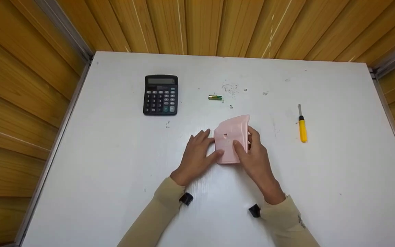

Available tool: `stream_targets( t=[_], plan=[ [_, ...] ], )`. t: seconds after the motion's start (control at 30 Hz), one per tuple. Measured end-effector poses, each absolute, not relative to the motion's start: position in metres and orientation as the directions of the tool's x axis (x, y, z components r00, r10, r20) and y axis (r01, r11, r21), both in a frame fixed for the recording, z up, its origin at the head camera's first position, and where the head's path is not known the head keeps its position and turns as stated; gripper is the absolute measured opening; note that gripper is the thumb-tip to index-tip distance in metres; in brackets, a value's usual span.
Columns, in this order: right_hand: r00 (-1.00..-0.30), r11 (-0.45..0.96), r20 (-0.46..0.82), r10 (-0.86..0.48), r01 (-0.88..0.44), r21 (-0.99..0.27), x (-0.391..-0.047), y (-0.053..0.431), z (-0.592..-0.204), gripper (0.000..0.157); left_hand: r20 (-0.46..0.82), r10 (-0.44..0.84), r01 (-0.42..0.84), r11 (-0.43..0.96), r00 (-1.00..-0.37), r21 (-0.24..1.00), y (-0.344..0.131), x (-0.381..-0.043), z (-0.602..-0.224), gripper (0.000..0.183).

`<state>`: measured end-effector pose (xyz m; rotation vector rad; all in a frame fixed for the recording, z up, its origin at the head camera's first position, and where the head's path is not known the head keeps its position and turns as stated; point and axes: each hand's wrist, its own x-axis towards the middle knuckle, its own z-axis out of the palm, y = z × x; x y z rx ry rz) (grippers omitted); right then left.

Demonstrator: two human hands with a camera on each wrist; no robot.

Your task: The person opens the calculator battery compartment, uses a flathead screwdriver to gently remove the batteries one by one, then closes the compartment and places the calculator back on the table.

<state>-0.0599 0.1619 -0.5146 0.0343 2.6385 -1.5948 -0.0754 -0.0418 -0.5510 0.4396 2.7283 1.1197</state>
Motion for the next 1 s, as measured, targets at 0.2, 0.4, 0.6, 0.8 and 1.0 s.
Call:
stream_targets(
  t=[0.2,0.4,0.6,0.8,1.0],
  plan=[
    [-0.998,0.593,-0.062,0.011,0.056,-0.804,-0.061,0.165,-0.516,0.071,-0.042,0.314,0.198,0.691,-0.948,0.695,-0.042,-0.077,-0.552,0.061],
    [-0.995,0.667,-0.098,0.032,0.095,-0.739,-0.066,0.169,-0.519,0.065,-0.042,0.271,0.17,0.709,-0.962,0.685,-0.043,-0.08,-0.552,0.063],
    [-0.995,0.706,-0.095,0.03,0.088,-0.702,-0.069,0.173,-0.523,0.058,-0.041,0.219,0.127,0.695,-0.975,0.708,-0.041,-0.084,-0.552,0.059],
    [-0.998,0.748,-0.057,0.008,0.044,-0.662,-0.071,0.173,-0.532,0.057,-0.01,0.197,0.131,0.688,-0.98,0.714,-0.041,-0.083,-0.552,0.054],
    [-0.998,0.764,-0.06,-0.006,0.034,-0.645,-0.072,0.174,-0.537,0.057,-0.004,0.185,0.126,0.683,-0.983,0.719,-0.041,-0.082,-0.553,0.052]
  ],
)
